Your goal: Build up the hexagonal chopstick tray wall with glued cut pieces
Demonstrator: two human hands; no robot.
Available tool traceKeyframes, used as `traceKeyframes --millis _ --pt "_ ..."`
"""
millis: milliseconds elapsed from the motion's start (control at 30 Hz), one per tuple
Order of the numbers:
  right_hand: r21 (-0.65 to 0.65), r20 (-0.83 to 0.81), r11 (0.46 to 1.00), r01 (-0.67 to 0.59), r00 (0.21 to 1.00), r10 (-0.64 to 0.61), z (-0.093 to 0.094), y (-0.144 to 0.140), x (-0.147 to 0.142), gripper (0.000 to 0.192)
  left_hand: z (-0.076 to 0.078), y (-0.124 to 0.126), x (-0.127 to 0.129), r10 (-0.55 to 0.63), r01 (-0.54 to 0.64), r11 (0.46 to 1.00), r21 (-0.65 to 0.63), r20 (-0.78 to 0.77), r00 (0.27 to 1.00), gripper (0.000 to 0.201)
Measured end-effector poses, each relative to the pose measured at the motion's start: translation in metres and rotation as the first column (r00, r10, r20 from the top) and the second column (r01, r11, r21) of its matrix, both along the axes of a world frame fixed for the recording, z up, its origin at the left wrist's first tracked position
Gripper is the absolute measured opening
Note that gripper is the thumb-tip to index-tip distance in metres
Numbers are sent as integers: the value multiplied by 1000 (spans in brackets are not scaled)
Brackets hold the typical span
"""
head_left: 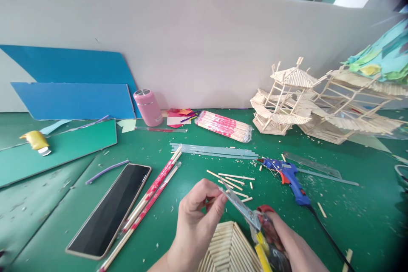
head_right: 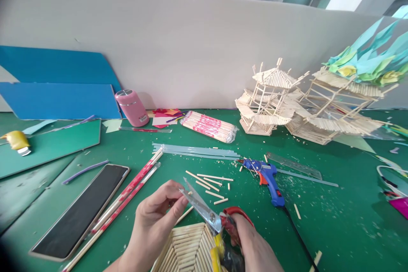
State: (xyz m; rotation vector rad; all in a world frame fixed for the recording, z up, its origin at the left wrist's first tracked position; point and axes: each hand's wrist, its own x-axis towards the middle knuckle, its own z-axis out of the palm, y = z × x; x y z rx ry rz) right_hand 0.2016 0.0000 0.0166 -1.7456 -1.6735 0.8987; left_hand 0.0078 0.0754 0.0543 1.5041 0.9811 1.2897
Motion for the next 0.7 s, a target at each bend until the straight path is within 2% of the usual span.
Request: traceKeyframes --millis 167,467,567,700 --pt "-5 16 999 -54 998 54 1 0 0 79 -1 0 0 -9 9 1000 4 2 1000 11" --pt "-76 89 995 -64 994 71 5 -3 -1 84 1 -1 -1 -29 31 997 72 -31 999 10" --pt "-104 123 994 -39 991 52 4 -4 0 81 3 -1 -4 -52 62 988 141 -79 996 10" --pt "-141 159 990 -9 987 32 3 -3 -2 70 8 -3 -7 -35 80 947 311 -146 989 13"
